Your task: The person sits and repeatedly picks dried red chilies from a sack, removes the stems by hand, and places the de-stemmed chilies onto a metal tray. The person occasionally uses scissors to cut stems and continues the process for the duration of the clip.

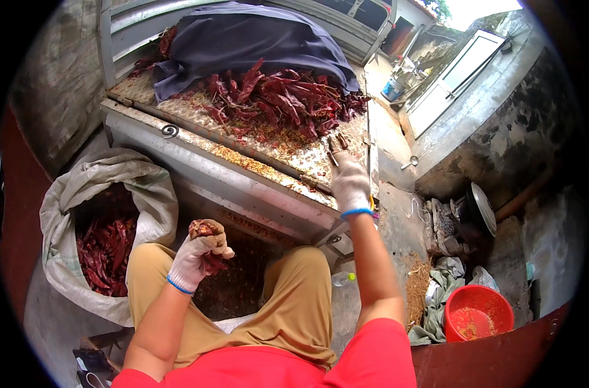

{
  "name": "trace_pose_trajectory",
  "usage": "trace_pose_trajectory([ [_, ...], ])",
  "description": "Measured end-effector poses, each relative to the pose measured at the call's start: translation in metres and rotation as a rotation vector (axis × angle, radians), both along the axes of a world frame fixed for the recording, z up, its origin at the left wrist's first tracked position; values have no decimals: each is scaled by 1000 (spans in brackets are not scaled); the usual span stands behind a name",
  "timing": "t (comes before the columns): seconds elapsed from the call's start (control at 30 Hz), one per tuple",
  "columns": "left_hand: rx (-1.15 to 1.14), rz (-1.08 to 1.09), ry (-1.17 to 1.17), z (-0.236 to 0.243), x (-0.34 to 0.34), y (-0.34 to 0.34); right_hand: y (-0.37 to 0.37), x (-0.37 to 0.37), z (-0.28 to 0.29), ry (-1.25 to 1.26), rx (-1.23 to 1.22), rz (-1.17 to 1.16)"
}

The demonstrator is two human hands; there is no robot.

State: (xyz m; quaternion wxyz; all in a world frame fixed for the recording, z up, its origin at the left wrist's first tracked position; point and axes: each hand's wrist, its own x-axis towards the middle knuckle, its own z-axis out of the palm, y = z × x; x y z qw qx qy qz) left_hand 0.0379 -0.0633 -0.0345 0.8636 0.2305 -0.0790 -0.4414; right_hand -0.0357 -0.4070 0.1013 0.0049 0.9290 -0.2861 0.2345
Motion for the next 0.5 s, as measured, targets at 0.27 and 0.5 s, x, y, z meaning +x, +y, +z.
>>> trace_pose_trajectory([
  [0.27,61,-49,-18,-8,-1,-1,-102,11,-12,284,10,-122],
  [0.5,-40,-36,-44,-11,-1,-6,-106,1,-14,62,85,-32],
])
